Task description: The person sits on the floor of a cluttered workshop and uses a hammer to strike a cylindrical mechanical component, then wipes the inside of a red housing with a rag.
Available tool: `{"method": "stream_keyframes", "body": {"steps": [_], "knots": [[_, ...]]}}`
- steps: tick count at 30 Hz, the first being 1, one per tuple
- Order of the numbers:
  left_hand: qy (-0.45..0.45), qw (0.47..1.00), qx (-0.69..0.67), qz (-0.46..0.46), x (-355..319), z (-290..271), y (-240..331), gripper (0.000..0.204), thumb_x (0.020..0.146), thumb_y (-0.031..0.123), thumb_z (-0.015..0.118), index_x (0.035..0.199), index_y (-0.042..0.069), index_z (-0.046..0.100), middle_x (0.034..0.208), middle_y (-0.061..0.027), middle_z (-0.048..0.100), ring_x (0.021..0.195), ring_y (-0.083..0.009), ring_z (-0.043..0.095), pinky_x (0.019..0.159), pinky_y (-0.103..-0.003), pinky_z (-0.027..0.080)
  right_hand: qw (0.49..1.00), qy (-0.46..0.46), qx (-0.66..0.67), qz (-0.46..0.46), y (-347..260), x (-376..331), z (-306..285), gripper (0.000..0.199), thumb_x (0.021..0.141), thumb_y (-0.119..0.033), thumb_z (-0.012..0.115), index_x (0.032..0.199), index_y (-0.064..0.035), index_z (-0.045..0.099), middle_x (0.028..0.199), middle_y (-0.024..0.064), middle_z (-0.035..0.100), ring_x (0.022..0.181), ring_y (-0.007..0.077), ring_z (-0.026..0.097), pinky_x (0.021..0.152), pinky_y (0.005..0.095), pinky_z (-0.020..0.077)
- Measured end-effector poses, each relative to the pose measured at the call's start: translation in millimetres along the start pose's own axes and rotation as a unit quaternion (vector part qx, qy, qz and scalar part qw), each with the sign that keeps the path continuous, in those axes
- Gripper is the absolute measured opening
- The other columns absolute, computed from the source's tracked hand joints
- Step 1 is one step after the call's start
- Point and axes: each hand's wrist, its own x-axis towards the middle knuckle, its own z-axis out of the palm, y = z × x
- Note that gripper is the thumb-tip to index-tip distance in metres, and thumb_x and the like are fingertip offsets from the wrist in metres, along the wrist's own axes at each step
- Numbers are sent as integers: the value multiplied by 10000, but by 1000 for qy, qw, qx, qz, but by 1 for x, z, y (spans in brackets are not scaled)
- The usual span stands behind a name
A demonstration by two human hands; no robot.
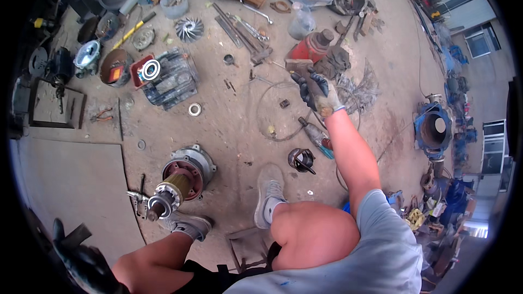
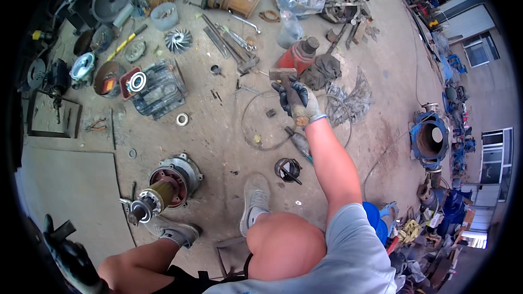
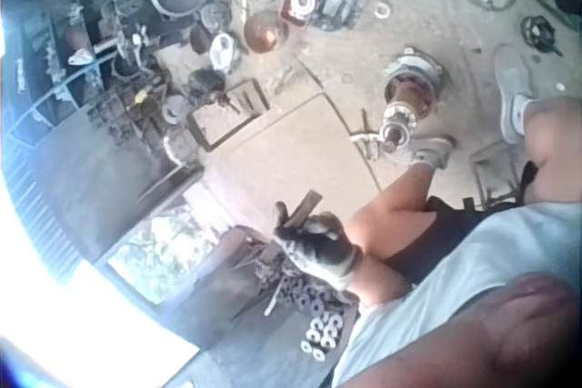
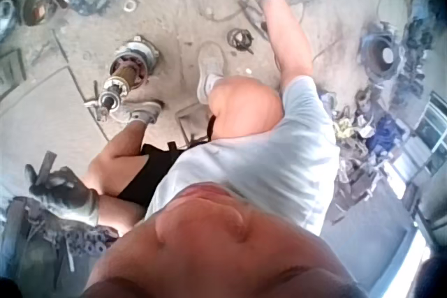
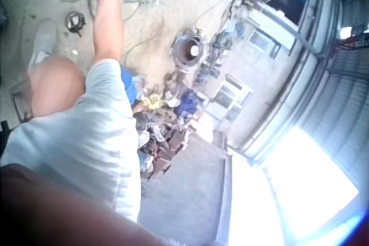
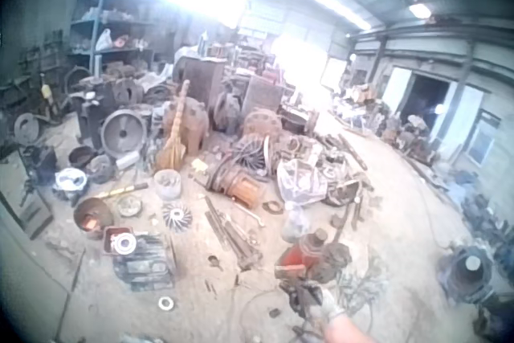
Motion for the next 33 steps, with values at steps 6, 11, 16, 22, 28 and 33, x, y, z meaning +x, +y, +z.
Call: {"method": "stream_keyframes", "body": {"steps": [6, 11, 16, 22, 28, 33], "knots": [[173, 983, 23, 50, -29, 57, 37, 609, 1105, 458, 423, 1510, 16, 527, 634, 41, 441, 496, -52, 371, 465, -217, 274, 973, -203, -16, -107, 12, -149, 122, 638, 1014, -179, 626, 1605, -247, 398, 1417, 306, 577, 738, 174, 672, 629, 304, 604], [119, 959, -250, 66, -100, 79, 57, 616, 1107, 495, 470, 1444, -13, 561, 599, 29, 453, 467, -58, 396, 449, -222, 318, 893, -321, -168, -268, 27, -324, 216, 755, 938, -201, 712, 1607, -234, 366, 1385, 379, 570, 632, 162, 650, 531, 269, 565], [116, 948, -292, 55, -238, 98, 26, 581, 1122, 502, 448, 1341, -12, 604, 598, 4, 527, 470, -67, 467, 464, -233, 372, 801, -401, -270, -353, 57, -463, 310, 713, 988, -223, 655, 1618, -279, 326, 1503, 396, 460, 634, 130, 625, 594, 270, 589], [-38, 971, -232, 47, -245, 84, -19, 473, 1137, 423, 458, 1372, 36, 595, 660, 21, 552, 525, -94, 532, 538, -253, 475, 796, -348, -277, -410, 132, -532, 362, 724, 900, -238, 711, 1524, -44, 400, 1473, 317, 548, 792, 205, 673, 629, 295, 566], [-107, 726, -645, -215, -212, 31, 31, 419, 1095, 516, 528, 1317, 186, 661, 648, 132, 476, 477, -23, 362, 493, -242, 304, 879, -328, -293, -186, 181, -509, 288, 677, 955, -397, 670, 1491, -30, 481, 937, 119, 690, 579, 150, 585, 529, 281, 498], [-114, 843, -510, -129, -207, 13, 70, 429, 1085, 537, 537, 1254, 167, 676, 639, 89, 450, 491, -64, 380, 499, -259, 304, 931, -269, -246, -11, 236, -441, 213, 561, 1094, -475, 552, 1496, -87, 501, 872, 35, 628, 602, 96, 542, 529, 265, 458]]}}
